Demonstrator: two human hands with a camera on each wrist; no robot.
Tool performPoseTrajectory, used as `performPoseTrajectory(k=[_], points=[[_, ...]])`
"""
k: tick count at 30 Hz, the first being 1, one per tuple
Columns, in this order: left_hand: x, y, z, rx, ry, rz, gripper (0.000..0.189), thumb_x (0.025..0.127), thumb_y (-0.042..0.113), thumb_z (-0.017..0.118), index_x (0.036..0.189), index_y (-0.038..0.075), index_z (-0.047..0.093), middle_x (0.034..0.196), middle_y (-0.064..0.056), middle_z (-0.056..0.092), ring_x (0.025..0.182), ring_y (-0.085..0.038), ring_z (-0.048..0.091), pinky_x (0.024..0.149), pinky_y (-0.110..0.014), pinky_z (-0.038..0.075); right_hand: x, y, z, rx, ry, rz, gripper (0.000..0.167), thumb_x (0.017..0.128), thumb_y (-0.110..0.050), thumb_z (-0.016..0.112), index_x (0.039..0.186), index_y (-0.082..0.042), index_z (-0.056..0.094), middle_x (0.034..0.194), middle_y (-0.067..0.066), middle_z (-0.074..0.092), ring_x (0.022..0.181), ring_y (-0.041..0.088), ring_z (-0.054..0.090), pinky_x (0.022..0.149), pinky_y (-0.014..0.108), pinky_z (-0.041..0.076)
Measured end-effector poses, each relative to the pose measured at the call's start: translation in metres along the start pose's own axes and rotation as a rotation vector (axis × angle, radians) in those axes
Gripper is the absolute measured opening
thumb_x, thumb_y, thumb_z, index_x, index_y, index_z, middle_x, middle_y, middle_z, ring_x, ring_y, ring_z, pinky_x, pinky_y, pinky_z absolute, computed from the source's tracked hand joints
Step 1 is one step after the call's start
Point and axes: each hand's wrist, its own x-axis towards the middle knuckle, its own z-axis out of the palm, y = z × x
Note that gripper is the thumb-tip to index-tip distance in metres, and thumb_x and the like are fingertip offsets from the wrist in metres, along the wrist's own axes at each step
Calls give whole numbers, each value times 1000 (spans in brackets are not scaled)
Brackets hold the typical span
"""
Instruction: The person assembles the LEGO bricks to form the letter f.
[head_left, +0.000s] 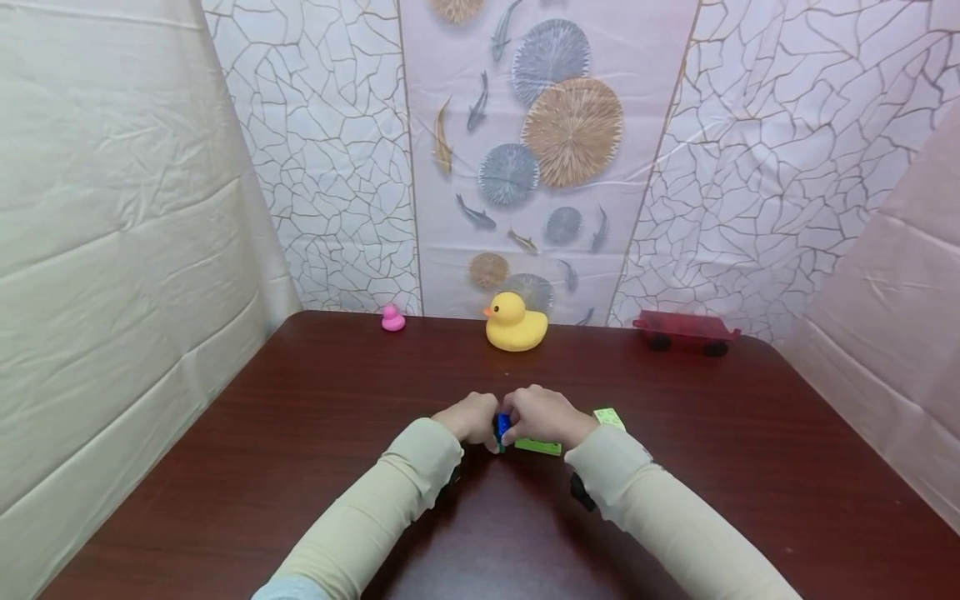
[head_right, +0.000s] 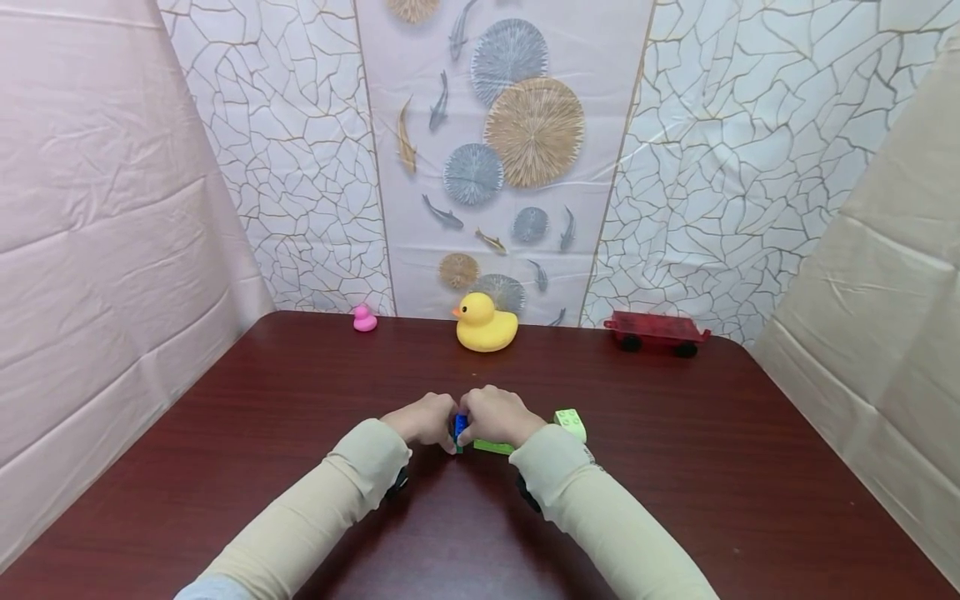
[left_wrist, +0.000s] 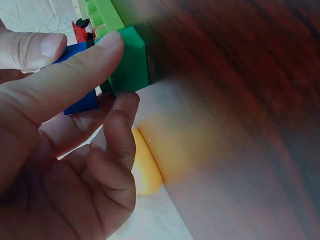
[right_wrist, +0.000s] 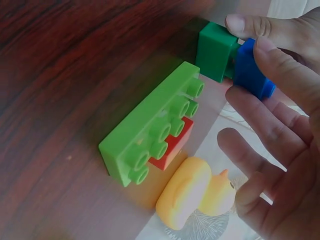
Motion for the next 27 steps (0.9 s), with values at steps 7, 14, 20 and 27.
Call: performPoseTrajectory(k=[7,14,20,27], points=[[4,-2,2,26,7,18,24,61,13,80,72,10,59,65,3,54,59,-10,47,57,-24,41,4,-2,-1,-36,-2,7,23,68,-28,75,81,-13,64,66,-8,56,60,7,51,55,27,42],[4,-4,1,5,1,44,24,60,12,80,71,10,59,66,2,54,60,-10,48,57,-24,41,7,-8,-3,-106,-12,-2,19,65,-28,76,70,-16,63,58,-9,53,54,8,49,49,28,40],[3,-5,-1,-16,8,53,26,59,18,81,74,9,62,67,3,55,62,-10,49,60,-23,41,12,-12,-6,-102,-58,47,19,63,-27,78,64,-17,62,57,-7,53,53,10,48,47,27,39],[2,-8,-3,-28,35,83,27,57,19,81,75,9,63,65,4,55,62,-11,49,59,-24,41,17,-16,-7,-116,-74,79,22,58,-23,81,59,-15,61,57,-5,52,53,11,45,46,27,36]])
